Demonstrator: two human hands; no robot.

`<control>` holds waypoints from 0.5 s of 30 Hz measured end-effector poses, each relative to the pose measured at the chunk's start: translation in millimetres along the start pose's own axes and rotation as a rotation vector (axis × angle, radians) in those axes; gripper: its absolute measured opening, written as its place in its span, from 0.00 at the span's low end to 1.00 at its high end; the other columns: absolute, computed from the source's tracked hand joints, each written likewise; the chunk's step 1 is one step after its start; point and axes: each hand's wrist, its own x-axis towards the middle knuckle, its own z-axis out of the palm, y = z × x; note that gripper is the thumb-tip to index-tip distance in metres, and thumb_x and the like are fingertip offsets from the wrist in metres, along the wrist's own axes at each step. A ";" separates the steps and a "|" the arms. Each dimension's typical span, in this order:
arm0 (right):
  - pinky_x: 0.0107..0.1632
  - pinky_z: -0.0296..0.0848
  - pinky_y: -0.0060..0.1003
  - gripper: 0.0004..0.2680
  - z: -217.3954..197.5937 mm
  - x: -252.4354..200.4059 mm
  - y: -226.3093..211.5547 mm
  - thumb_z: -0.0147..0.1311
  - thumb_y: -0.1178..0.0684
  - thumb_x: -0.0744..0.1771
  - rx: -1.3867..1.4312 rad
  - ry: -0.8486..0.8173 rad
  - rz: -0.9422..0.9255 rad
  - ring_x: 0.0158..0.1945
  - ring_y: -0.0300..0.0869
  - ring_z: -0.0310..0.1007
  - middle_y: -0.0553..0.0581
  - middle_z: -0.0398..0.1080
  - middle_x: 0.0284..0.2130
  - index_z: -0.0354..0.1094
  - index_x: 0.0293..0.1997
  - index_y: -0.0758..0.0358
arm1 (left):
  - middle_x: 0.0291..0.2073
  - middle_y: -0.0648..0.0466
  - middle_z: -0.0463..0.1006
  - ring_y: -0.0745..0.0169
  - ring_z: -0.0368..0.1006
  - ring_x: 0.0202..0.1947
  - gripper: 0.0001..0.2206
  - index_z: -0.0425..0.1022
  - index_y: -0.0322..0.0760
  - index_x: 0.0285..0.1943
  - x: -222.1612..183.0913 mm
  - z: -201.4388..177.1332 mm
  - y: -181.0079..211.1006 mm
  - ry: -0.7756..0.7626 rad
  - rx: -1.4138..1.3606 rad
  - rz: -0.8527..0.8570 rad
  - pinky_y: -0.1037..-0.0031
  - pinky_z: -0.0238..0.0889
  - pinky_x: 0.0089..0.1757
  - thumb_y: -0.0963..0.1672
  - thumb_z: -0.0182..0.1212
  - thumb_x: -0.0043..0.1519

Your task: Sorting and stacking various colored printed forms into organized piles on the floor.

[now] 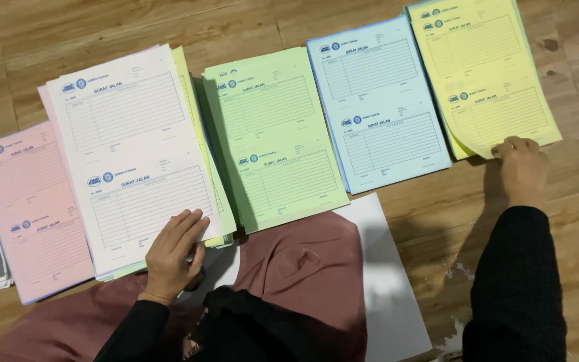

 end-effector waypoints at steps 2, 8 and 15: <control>0.43 0.68 0.33 0.04 -45.1 7.4 2.9 0.50 0.55 0.65 0.162 -0.075 0.074 0.43 0.40 0.68 0.49 0.71 0.39 0.72 0.38 0.55 | 0.48 0.55 0.72 0.59 0.66 0.53 0.19 0.72 0.38 0.48 -0.2 0.5 0.0 0.003 -0.004 0.006 0.70 0.57 0.55 0.37 0.56 0.45; 0.36 0.68 0.34 0.04 -73.7 32.9 17.8 0.54 0.61 0.65 0.428 0.380 0.056 0.31 0.47 0.67 0.62 0.70 0.32 0.70 0.42 0.69 | 0.49 0.55 0.72 0.58 0.66 0.52 0.19 0.71 0.38 0.48 -0.8 -2.3 1.3 0.015 -0.011 0.017 0.69 0.58 0.55 0.36 0.57 0.45; 0.40 0.68 0.36 0.03 -82.0 7.9 -27.6 0.52 0.62 0.61 0.454 0.079 -0.033 0.35 0.47 0.69 0.57 0.69 0.30 0.67 0.34 0.63 | 0.49 0.55 0.72 0.60 0.66 0.53 0.20 0.71 0.39 0.48 -1.7 -1.5 2.9 0.019 -0.001 0.001 0.70 0.57 0.56 0.36 0.57 0.45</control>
